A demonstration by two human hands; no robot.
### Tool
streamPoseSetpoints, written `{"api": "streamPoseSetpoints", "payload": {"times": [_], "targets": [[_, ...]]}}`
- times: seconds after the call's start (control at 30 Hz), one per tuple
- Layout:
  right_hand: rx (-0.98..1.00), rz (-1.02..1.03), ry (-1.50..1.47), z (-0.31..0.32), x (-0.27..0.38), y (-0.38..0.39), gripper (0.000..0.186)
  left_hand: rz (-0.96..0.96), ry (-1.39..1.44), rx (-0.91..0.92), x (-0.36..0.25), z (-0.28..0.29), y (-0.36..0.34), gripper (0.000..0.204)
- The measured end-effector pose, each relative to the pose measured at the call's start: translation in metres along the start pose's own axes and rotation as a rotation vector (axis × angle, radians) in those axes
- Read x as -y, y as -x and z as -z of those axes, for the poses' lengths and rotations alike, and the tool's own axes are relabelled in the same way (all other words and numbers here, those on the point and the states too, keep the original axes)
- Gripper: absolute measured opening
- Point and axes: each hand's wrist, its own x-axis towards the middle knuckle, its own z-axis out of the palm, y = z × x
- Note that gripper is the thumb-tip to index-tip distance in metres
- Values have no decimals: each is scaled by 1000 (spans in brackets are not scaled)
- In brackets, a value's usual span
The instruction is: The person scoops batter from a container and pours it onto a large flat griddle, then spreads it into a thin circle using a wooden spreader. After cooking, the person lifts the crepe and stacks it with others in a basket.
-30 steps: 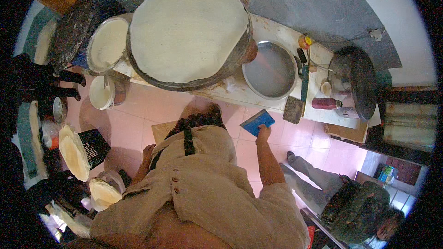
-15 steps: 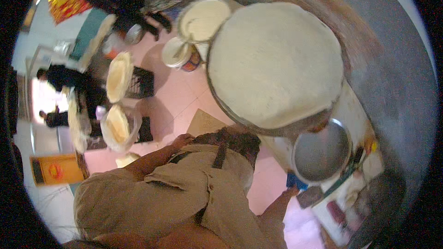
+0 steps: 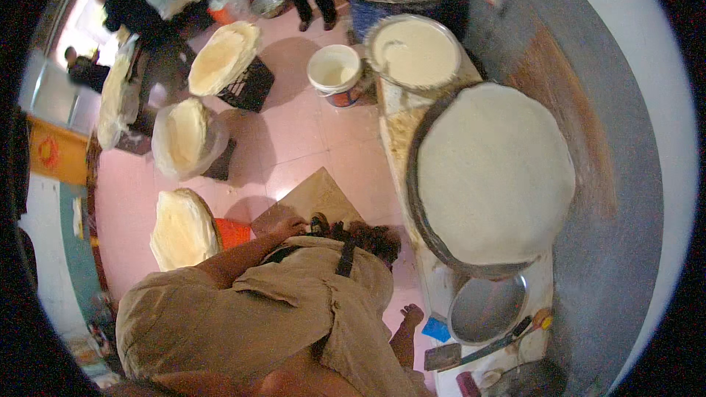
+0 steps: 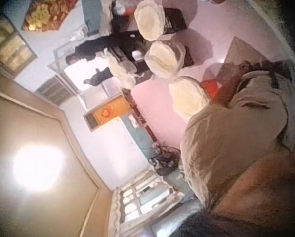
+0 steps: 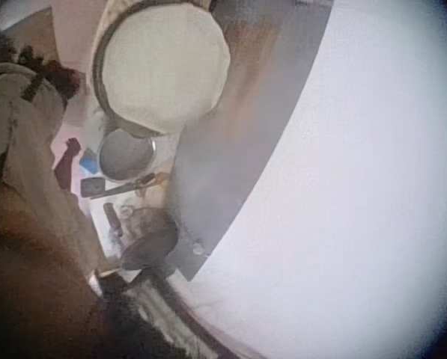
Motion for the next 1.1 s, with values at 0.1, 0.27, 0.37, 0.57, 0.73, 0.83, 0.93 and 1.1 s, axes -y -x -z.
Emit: {"api": "streamPoseSetpoints", "payload": {"times": [0.1, 0.27, 0.37, 0.57, 0.73, 0.83, 0.93, 1.1], "targets": [[105, -9, 117, -75, 36, 10, 30, 23, 172, -50, 21, 24, -1, 27], [355, 79, 413, -191, 70, 15, 34, 152, 295, -208, 79, 89, 31, 27], [485, 147, 472, -242, 74, -1, 28, 229, 351, -306, 126, 113, 48, 25], [714, 389, 1015, -369, 63, -65, 21, 456, 489, -698, 340, 106, 93, 33], [632, 676, 1180, -498, 113, 54, 31, 477, 504, -705, 348, 92, 113, 27], [554, 868, 1454, -500, 111, -12, 34, 525, 477, -777, 323, 94, 107, 23], [711, 901, 1771, -548, 139, -9, 38, 538, 600, -704, 272, 122, 86, 22], [914, 585, 1580, -676, 144, 4, 37, 521, 872, -783, 224, 167, 63, 23]]}}
